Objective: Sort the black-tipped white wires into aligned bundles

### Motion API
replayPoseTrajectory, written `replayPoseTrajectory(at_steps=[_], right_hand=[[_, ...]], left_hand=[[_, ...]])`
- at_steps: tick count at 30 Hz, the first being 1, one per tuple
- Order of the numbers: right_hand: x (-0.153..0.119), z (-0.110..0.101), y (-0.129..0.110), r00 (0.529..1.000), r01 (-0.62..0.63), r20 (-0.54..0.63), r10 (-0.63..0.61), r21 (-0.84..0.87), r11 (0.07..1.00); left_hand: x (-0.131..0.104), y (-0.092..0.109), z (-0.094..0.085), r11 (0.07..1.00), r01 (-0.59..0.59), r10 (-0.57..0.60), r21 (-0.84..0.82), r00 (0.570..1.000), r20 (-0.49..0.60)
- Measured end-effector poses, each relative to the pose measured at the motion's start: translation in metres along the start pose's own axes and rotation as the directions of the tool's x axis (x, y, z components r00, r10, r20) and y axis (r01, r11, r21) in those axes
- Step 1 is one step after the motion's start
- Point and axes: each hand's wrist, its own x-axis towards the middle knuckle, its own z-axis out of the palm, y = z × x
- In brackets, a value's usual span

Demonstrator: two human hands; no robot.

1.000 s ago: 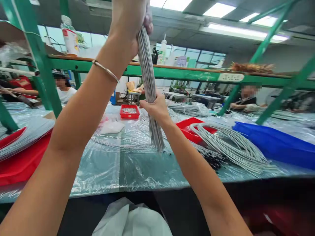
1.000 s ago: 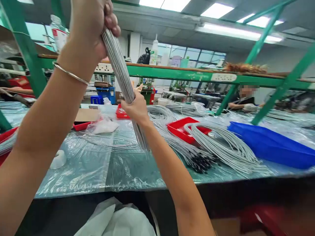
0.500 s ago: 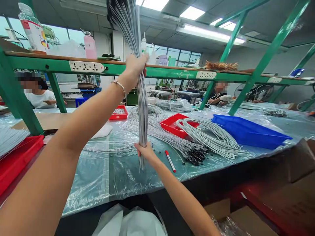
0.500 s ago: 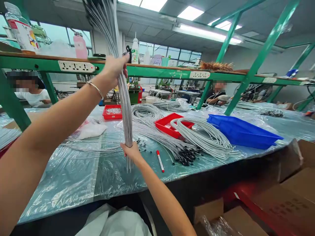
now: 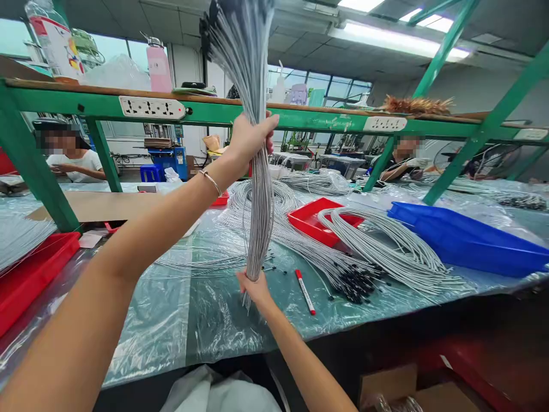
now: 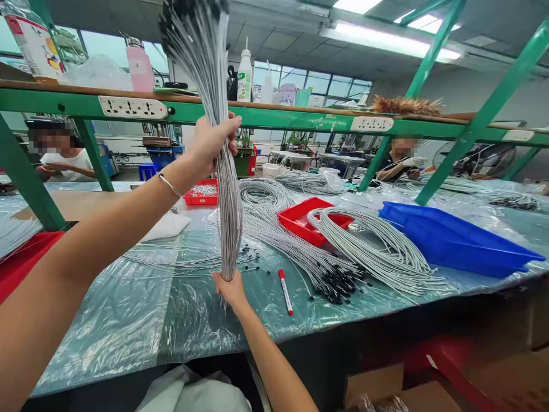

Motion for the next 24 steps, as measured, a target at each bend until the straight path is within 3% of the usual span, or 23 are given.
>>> replayPoseTrajectory(at_steps=[4, 8, 10, 14, 19, 24], right_hand=[[0.003, 0.0, 0.004, 0.999, -0.02, -0.026, 0.019, -0.028, 0.999], [0.008, 0.005, 0.001, 0.998, 0.01, -0.057, -0.015, -0.074, 0.997], [0.01, 0.01, 0.003, 0.994, 0.035, -0.098, -0.045, -0.1, 0.994], [0.012, 0.019, 0.012, 0.983, 0.069, -0.16, -0.094, -0.156, 0.985], [0.009, 0.021, 0.02, 0.988, 0.051, -0.133, -0.081, -0.212, 0.976], [0.002, 0.023, 0.012, 0.999, -0.012, -0.055, 0.0, -0.216, 0.976]], left_hand=[[0.011, -0.001, -0.009, 0.998, -0.043, 0.04, -0.042, 0.997, -0.065], [0.015, 0.001, -0.017, 0.995, -0.092, 0.093, -0.049, 0.996, 0.008], [0.017, -0.006, -0.025, 0.998, -0.056, 0.057, -0.043, 0.998, 0.03], [0.03, -0.014, -0.05, 0.992, 0.067, -0.076, -0.109, 0.993, -0.085], [0.032, 0.003, -0.088, 0.979, 0.099, -0.116, -0.179, 0.989, -0.089], [0.019, 0.021, -0.113, 0.964, 0.071, -0.129, -0.256, 0.968, -0.216]])
